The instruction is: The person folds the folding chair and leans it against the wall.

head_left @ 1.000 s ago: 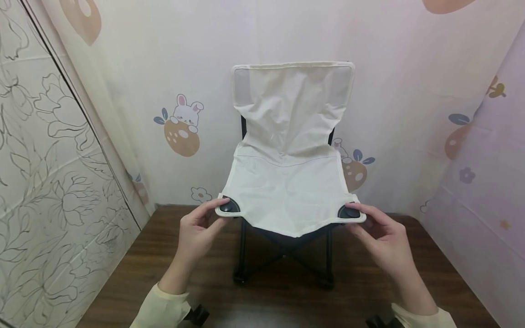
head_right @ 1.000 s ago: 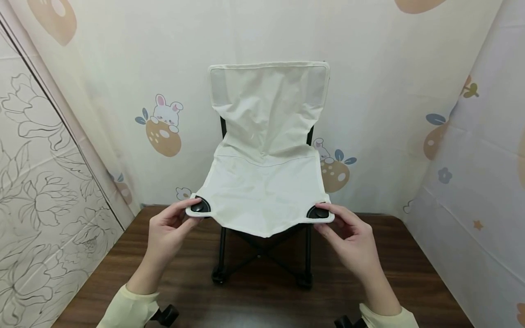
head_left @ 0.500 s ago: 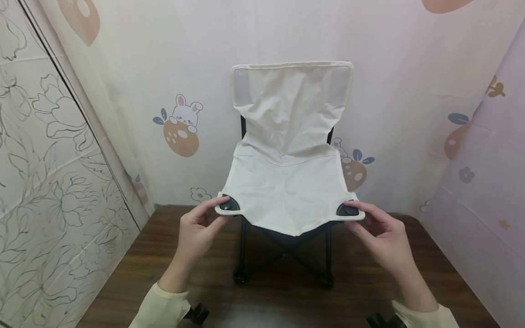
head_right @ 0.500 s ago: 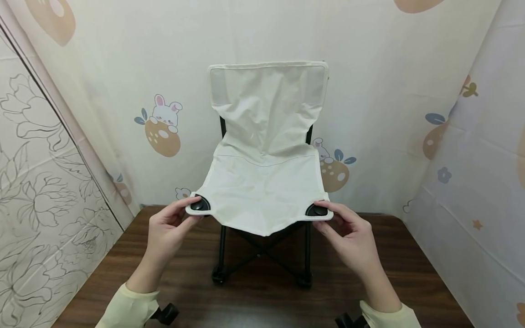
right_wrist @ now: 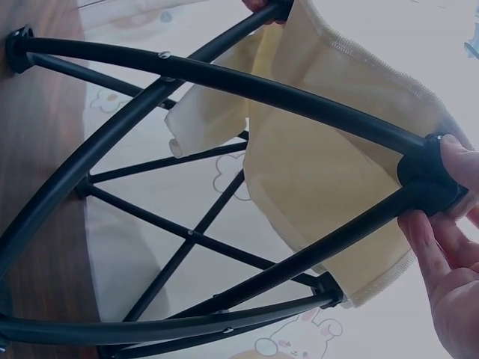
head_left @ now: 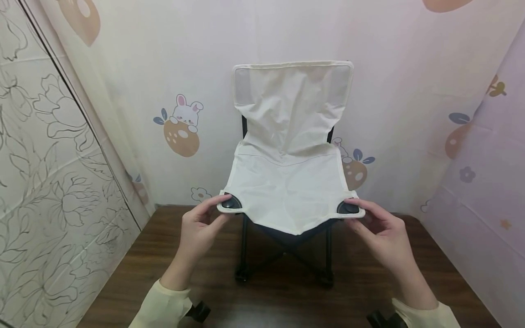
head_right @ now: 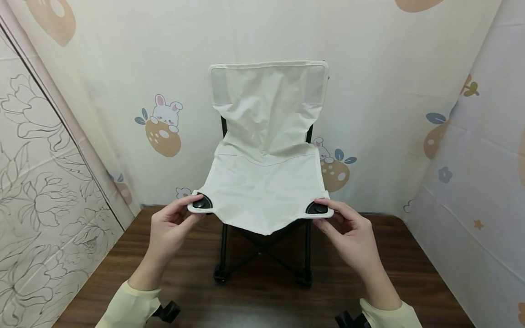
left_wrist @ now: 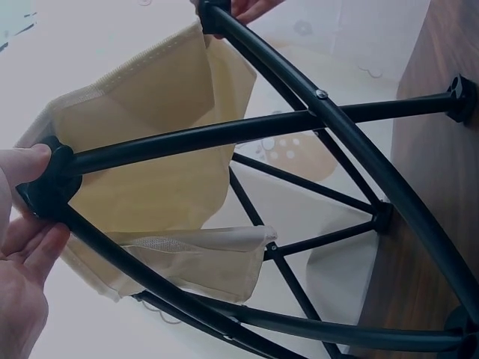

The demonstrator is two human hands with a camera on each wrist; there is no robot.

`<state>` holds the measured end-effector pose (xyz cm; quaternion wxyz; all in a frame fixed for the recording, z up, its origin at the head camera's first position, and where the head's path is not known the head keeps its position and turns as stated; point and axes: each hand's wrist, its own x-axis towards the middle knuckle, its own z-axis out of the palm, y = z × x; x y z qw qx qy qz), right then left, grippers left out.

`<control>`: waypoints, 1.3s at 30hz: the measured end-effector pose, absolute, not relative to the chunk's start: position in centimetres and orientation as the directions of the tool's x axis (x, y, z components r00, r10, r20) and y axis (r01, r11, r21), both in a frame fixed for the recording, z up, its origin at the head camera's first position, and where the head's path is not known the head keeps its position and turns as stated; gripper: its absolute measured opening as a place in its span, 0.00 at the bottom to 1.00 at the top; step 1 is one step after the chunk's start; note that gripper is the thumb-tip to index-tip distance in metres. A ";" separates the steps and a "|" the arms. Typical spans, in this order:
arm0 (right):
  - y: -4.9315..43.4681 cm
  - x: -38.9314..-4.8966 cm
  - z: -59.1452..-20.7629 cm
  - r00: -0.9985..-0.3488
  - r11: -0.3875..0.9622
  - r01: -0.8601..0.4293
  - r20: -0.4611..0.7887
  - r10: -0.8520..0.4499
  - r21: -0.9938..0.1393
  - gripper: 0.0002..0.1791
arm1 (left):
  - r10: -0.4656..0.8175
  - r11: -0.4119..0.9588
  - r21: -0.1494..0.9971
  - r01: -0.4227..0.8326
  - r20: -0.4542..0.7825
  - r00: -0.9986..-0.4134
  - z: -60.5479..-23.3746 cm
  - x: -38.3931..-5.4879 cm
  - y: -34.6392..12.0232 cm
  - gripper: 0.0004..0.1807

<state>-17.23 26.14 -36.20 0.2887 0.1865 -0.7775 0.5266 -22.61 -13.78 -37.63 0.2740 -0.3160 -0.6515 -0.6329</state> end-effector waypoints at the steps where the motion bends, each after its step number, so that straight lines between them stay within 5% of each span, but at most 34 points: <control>1: 26.1 -17.2 -36.2 -0.764 0.382 -0.592 0.645 0.014 -0.710 0.29 | 0.064 -0.002 0.652 0.758 0.757 -0.650 -37.6 -22.7 -13.8 0.22; 39: 25.8 -17.9 -35.7 -0.779 0.382 -0.569 0.626 0.035 -0.729 0.28 | 0.063 -0.026 0.669 0.742 0.742 -0.667 -37.1 -23.2 -12.9 0.22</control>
